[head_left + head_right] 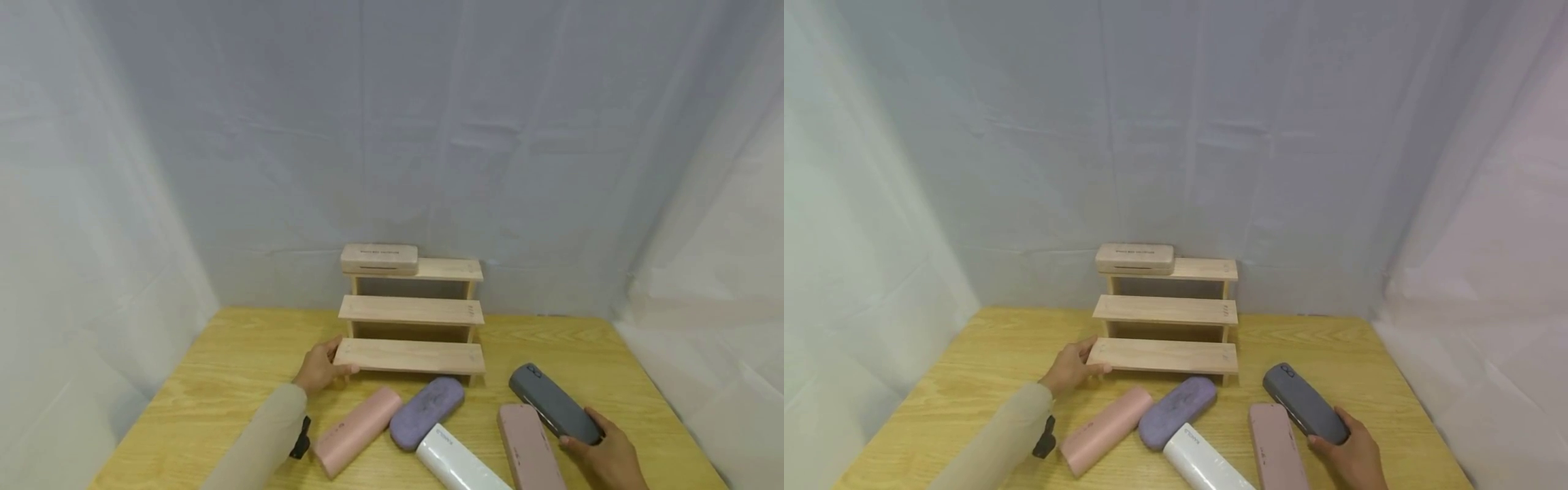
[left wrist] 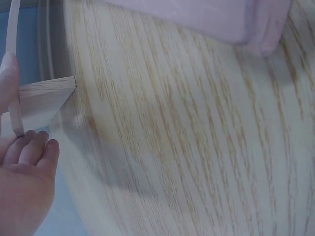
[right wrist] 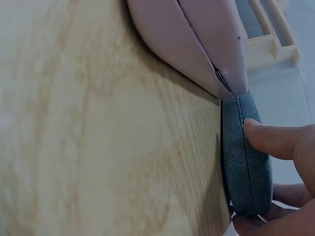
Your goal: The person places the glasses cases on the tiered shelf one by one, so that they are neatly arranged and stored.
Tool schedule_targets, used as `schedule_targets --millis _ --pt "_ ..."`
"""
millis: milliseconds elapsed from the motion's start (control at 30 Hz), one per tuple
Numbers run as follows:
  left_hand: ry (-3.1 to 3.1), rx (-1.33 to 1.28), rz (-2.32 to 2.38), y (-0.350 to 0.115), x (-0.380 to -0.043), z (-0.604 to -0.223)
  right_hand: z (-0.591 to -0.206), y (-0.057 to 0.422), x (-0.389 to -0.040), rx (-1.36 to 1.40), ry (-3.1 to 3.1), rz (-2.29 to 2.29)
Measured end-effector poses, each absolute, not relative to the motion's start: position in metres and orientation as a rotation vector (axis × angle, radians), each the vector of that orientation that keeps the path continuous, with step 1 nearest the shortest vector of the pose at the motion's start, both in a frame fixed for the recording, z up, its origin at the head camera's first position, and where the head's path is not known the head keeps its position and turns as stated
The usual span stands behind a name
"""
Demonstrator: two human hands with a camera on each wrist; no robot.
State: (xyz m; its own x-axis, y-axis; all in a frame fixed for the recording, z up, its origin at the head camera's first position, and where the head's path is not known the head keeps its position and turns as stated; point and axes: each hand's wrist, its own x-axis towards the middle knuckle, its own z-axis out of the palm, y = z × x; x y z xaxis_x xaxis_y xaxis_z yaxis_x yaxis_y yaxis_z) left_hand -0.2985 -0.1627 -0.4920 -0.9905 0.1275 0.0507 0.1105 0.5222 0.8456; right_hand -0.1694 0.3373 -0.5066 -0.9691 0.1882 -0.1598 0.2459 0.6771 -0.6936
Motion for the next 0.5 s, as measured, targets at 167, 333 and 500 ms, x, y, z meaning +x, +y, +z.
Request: schedule_targets --millis 167,333,500 --pt "2.726 0.199 1.505 -0.1621 -0.2982 -0.4912 -0.5065 0.3382 -0.1706 0.367 2.862 -1.147" --pt "2.722 0.206 1.511 -0.1623 -0.2978 -0.4913 -0.5064 0.3396 -0.1701 0.375 2.868 -1.135" --pt "2.727 0.206 1.503 -0.1627 -0.2981 -0.4931 -0.506 0.3402 -0.1696 0.401 2.858 -1.144"
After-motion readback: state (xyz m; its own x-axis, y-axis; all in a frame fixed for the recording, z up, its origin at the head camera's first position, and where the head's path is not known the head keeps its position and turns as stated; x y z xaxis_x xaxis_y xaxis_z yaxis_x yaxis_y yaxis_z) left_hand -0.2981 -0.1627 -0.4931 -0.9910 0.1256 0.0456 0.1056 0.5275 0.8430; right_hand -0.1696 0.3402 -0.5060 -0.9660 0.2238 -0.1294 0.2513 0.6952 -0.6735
